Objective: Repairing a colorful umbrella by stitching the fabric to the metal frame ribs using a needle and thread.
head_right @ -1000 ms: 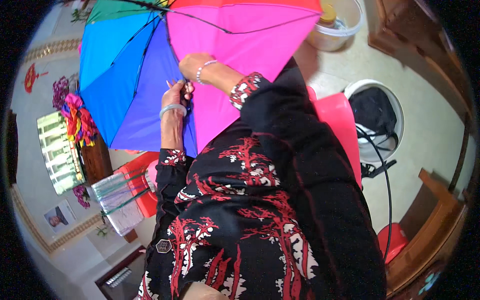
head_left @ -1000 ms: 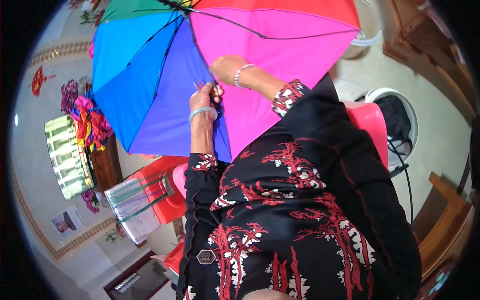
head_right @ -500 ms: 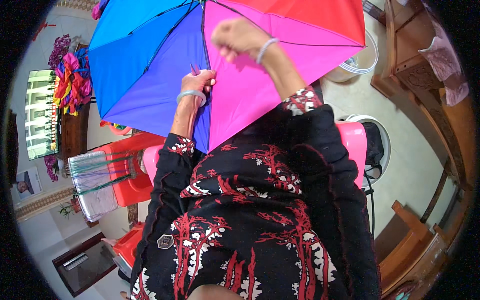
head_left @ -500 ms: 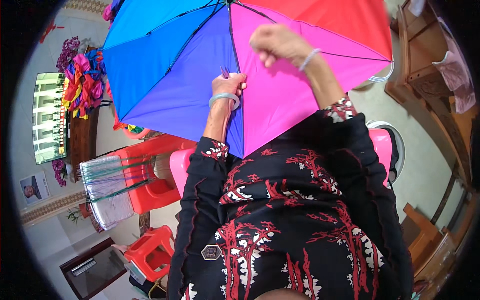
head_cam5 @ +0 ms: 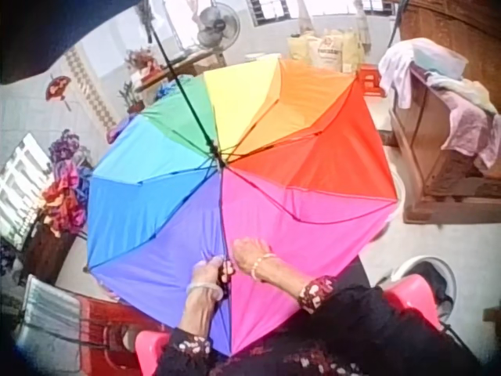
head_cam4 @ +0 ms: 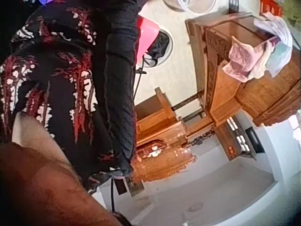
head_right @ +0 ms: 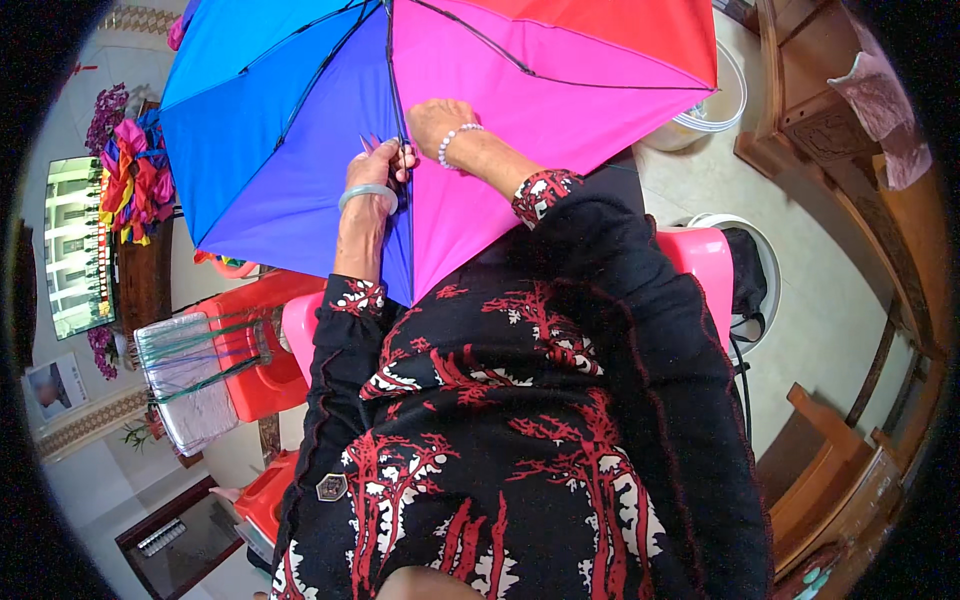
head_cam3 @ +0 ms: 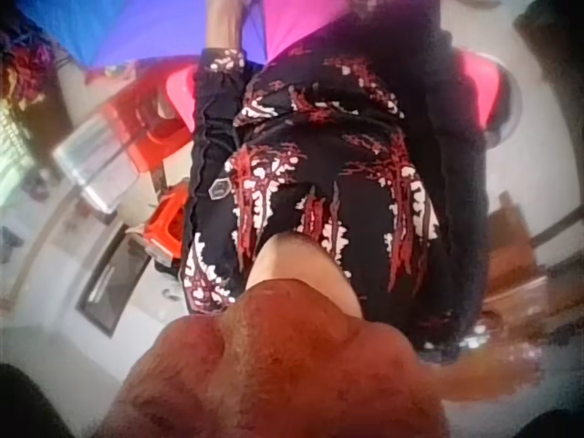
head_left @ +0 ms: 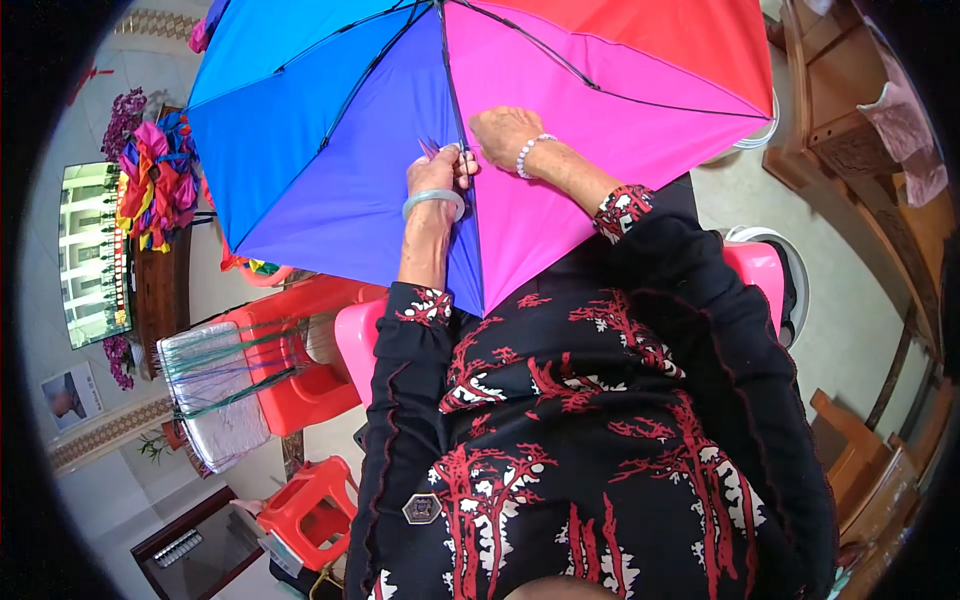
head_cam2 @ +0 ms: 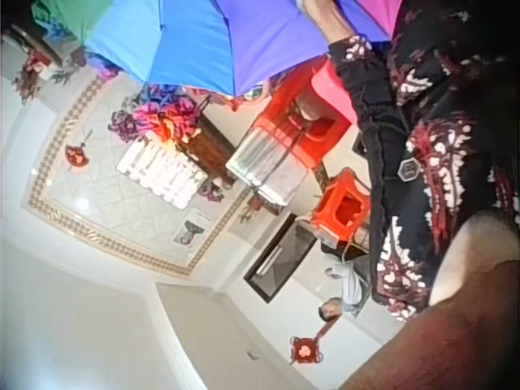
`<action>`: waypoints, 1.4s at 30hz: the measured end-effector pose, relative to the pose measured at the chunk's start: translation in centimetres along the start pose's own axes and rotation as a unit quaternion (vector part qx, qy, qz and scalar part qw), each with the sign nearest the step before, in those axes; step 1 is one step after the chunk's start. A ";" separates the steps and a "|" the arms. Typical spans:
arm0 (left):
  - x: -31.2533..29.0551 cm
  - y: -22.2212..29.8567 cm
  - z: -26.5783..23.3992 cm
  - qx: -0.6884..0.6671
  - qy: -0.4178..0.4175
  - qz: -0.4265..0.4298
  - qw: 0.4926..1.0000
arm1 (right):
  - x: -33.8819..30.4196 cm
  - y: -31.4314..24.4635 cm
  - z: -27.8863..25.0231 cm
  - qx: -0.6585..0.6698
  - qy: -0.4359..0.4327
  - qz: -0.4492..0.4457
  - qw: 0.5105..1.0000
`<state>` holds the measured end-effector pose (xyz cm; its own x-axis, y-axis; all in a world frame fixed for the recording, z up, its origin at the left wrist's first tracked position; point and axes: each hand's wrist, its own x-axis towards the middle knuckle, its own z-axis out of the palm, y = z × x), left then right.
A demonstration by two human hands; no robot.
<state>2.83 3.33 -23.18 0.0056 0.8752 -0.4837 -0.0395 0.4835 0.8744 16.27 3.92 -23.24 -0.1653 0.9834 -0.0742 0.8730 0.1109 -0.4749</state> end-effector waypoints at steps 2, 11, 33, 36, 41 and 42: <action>0.1 -0.1 -0.1 -0.012 0.001 0.003 1.000 | 0.0 0.0 0.1 0.006 -0.006 -0.001 1.000; 0.7 0.0 -0.4 -0.029 -0.008 -0.012 0.999 | 0.0 -0.3 0.7 0.139 0.022 -0.044 0.989; -0.8 0.1 0.4 -0.099 0.068 0.005 0.993 | -1.4 1.4 -0.8 0.069 -0.057 -0.020 0.996; -0.6 0.1 0.2 -0.090 0.052 -0.002 0.995 | -1.4 1.6 -1.0 0.076 -0.057 -0.033 0.995; -0.5 0.1 -0.3 -0.061 0.014 -0.008 0.998 | -1.2 1.9 -1.1 0.094 -0.053 -0.060 0.992; -0.5 0.0 -0.3 -0.054 0.004 -0.007 0.999 | -1.2 1.9 -1.1 0.094 -0.052 -0.059 0.992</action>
<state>2.53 2.93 -22.94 -0.0019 0.8682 -0.4962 -0.1463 0.4906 0.8590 18.64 3.11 -23.12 -0.3152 0.9444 -0.0935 0.7451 0.1852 -0.6408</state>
